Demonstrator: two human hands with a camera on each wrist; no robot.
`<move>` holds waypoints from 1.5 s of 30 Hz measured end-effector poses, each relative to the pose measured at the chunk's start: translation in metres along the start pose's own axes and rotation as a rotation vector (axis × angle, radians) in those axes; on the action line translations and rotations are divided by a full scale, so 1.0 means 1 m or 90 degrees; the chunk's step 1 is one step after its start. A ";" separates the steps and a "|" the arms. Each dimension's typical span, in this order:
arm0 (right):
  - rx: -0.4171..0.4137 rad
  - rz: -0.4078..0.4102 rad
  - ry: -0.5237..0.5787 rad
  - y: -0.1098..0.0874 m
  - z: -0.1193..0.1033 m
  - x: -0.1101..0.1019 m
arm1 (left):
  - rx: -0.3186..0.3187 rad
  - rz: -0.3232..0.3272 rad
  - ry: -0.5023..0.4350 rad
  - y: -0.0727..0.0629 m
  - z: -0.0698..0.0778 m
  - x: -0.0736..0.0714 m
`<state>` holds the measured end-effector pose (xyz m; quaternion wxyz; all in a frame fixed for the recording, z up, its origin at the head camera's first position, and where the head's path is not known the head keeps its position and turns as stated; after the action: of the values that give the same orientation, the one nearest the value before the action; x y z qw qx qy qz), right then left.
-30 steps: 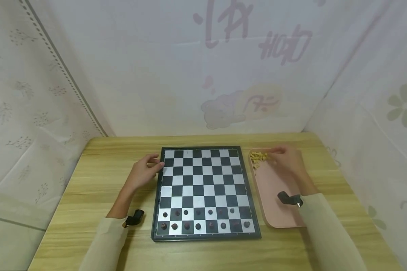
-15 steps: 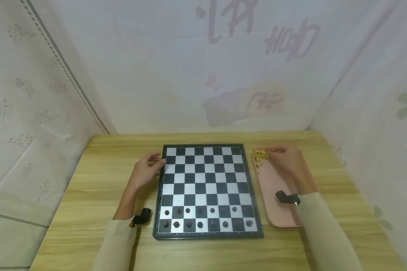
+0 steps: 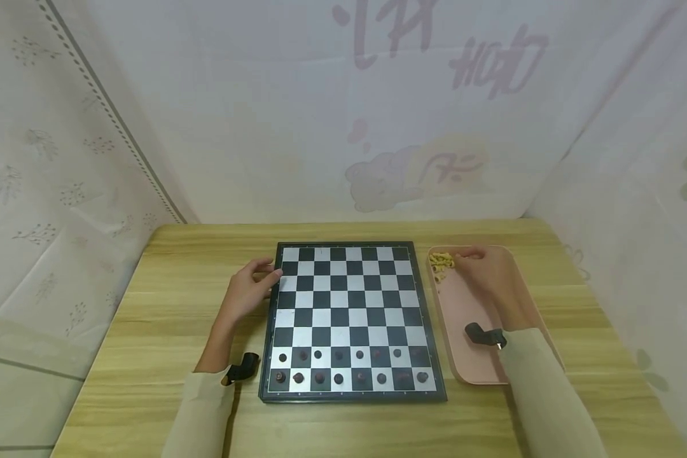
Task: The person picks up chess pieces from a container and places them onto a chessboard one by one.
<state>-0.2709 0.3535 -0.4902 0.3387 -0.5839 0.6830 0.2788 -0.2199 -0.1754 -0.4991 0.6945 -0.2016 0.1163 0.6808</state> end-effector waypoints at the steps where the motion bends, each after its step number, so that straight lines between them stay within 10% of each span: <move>1: -0.005 0.004 0.004 0.000 0.001 0.000 | 0.000 0.000 0.001 0.000 0.000 0.000; 17: -0.088 0.104 0.017 0.003 0.000 0.007 | -0.016 0.003 0.014 0.001 -0.002 0.002; 45: -0.022 0.092 0.008 0.001 0.007 0.004 | -0.019 -0.033 0.042 0.002 -0.006 0.001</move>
<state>-0.2716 0.3567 -0.4979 0.3035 -0.5402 0.7208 0.3106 -0.2209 -0.1770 -0.5047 0.7044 -0.2369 0.1238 0.6575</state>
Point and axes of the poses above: each hand's wrist, its own y-axis towards the middle knuckle, its own x-axis out of the palm, z = x × y, the point moved 6 cm from there along y, towards the middle knuckle
